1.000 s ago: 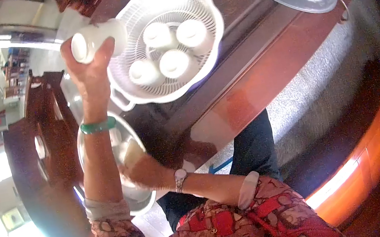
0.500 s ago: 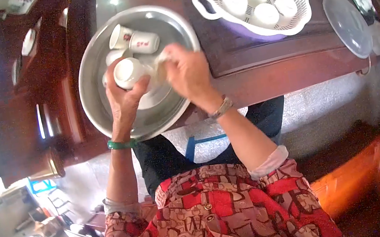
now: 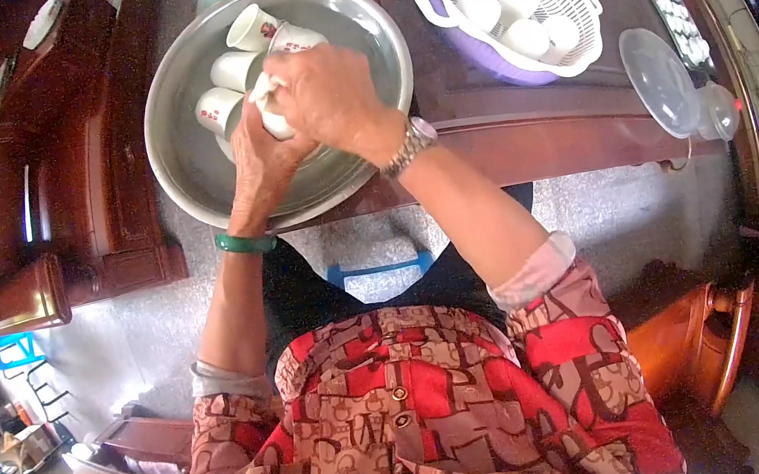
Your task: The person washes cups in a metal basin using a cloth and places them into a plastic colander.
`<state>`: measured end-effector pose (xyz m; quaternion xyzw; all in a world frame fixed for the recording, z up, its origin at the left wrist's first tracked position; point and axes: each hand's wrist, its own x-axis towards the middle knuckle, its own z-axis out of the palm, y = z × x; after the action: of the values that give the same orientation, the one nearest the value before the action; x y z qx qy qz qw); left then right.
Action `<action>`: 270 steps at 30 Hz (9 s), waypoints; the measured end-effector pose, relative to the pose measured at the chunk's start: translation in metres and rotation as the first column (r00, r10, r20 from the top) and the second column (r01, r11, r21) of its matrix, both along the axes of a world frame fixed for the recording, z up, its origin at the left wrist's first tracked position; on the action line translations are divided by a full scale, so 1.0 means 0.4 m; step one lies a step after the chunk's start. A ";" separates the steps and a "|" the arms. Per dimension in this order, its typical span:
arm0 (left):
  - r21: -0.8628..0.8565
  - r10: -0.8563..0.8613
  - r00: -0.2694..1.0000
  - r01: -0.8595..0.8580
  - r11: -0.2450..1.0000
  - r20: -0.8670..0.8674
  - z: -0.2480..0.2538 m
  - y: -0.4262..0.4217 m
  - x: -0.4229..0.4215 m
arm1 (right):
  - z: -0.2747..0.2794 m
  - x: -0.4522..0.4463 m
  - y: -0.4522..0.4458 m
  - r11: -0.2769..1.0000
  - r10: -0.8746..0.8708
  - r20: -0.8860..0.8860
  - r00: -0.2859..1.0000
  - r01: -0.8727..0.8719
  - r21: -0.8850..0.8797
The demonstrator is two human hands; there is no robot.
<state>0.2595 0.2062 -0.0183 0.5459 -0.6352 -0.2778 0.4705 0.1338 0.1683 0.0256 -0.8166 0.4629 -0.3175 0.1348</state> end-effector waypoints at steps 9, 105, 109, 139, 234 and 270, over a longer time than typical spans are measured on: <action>-0.031 0.002 0.997 -0.004 1.000 -0.076 -0.012 0.012 -0.008 | -0.005 -0.020 0.076 0.997 0.063 0.076 0.995 -0.067 0.048; 0.003 -0.049 0.930 0.054 0.999 -0.365 0.154 -0.115 0.083 | -0.141 -0.106 0.041 0.975 -0.213 0.045 0.976 0.209 0.080; -0.015 0.045 0.999 -0.045 0.999 0.000 0.168 -0.114 0.084 | -0.155 -0.101 0.042 0.975 -0.220 0.046 0.974 0.221 -0.029; 0.263 -0.520 0.835 0.469 0.843 0.180 0.079 -0.620 -0.891 | -0.205 -0.114 0.046 1.000 0.007 0.354 0.935 0.004 -0.028; 0.012 -0.012 0.999 0.012 1.000 -0.030 -0.010 0.024 0.025 | -0.033 0.000 0.007 0.994 -0.096 -0.086 0.992 0.092 -0.054; -0.021 -0.065 0.992 0.063 0.998 -0.111 -0.027 0.023 0.033 | 0.033 -0.007 0.023 0.934 0.352 -0.163 0.921 -0.336 0.119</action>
<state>0.2729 0.2155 -0.0291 0.5047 -0.6275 -0.3174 0.5008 0.1309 0.1775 0.0388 -0.9040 0.3360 -0.1922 0.1817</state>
